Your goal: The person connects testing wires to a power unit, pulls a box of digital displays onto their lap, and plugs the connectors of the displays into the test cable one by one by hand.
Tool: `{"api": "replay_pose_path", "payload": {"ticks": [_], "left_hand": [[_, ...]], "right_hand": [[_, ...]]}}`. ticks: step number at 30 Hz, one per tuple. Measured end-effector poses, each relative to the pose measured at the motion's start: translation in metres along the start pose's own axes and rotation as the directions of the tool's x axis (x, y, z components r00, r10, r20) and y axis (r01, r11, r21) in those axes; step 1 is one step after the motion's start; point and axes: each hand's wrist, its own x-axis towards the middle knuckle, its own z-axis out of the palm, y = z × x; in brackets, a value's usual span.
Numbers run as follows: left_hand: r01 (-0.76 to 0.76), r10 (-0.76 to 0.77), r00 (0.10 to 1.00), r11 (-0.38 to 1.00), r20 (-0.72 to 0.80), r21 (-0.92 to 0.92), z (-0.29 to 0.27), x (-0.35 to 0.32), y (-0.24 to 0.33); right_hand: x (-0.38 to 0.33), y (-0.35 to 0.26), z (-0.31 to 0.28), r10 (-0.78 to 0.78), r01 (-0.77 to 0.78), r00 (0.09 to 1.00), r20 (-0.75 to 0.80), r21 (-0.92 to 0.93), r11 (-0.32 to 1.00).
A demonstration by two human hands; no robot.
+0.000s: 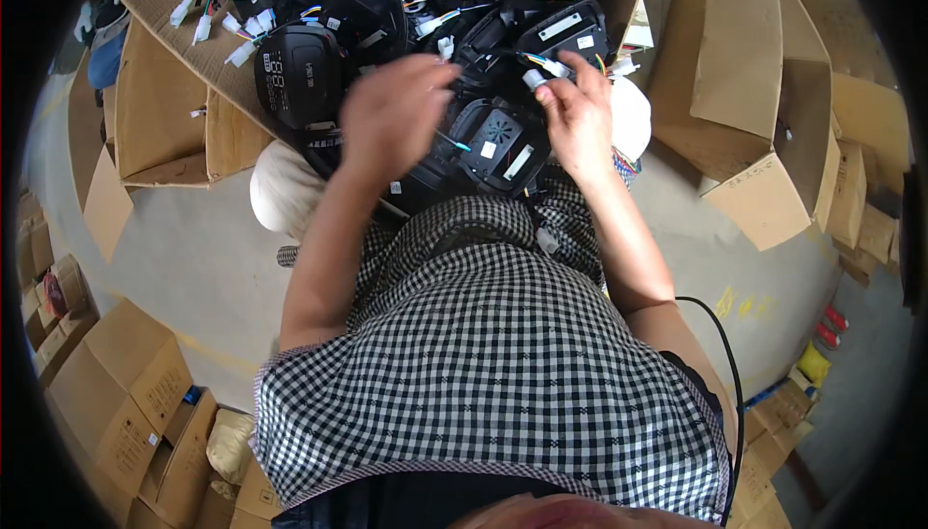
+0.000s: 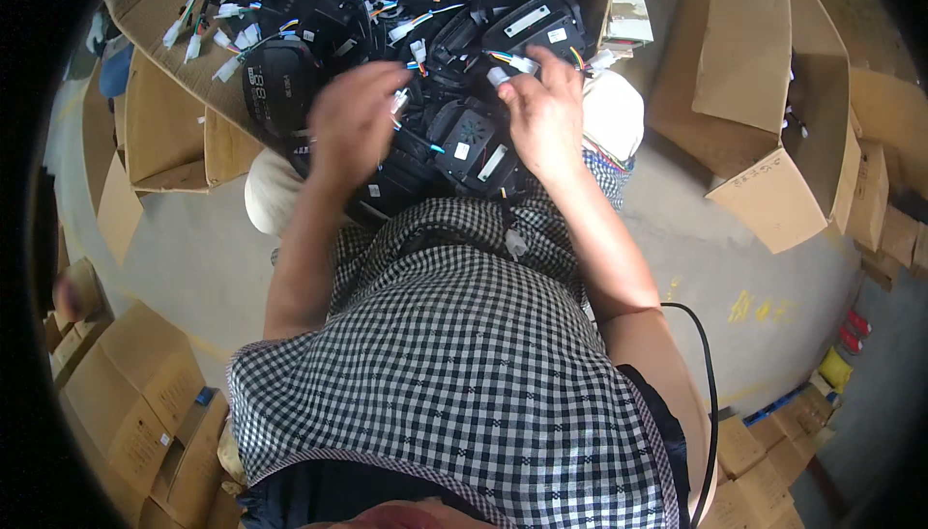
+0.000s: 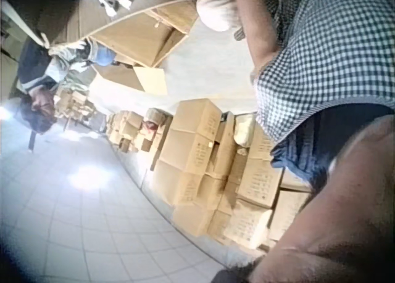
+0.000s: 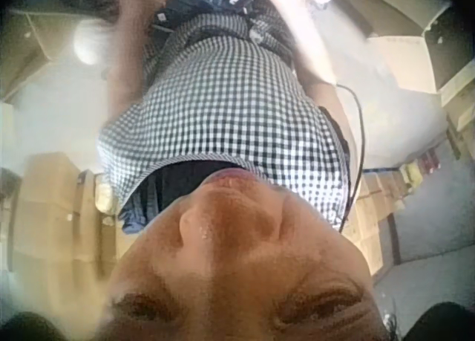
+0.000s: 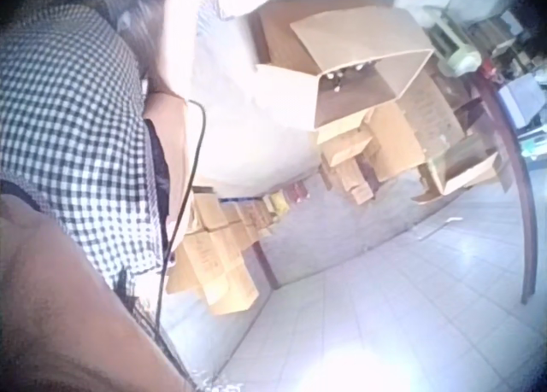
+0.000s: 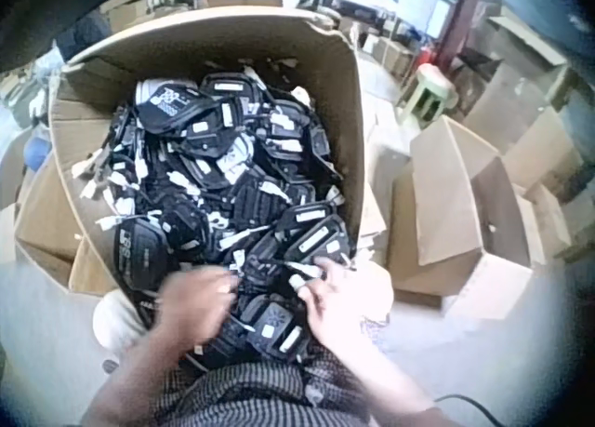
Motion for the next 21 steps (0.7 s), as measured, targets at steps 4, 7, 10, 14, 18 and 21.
{"api": "replay_pose_path", "payload": {"ticks": [4,7,10,14,18,21], "left_hand": [[0.108,-0.061,0.979,0.965,0.196,-0.237,0.061,0.015,0.023],[0.12,-0.047,0.971,0.944,0.234,-0.308,0.053,0.006,0.019],[0.175,-0.114,0.971,0.939,0.209,-0.297,0.025,-0.01,0.02],[0.222,-0.146,0.968,0.881,0.206,-0.418,-0.013,-0.031,0.035],[0.378,-0.337,0.926,0.812,0.171,-0.445,-0.012,-0.05,0.062],[0.401,-0.383,0.915,0.821,0.13,-0.405,-0.002,-0.056,0.072]], "right_hand": [[-0.006,-0.017,0.007,0.068,-0.117,0.987,0.143,0.366,0.923],[-0.016,-0.028,-0.01,0.102,-0.255,0.954,0.281,0.585,0.77],[-0.022,-0.045,-0.035,0.201,-0.492,0.87,0.449,0.807,0.326],[-0.022,-0.052,-0.061,0.237,-0.64,0.768,0.595,0.7,0.318],[-0.024,-0.067,-0.063,0.08,-0.633,0.731,0.678,0.629,0.452],[-0.037,-0.07,-0.049,0.132,-0.689,0.685,0.716,0.579,0.437]]}}
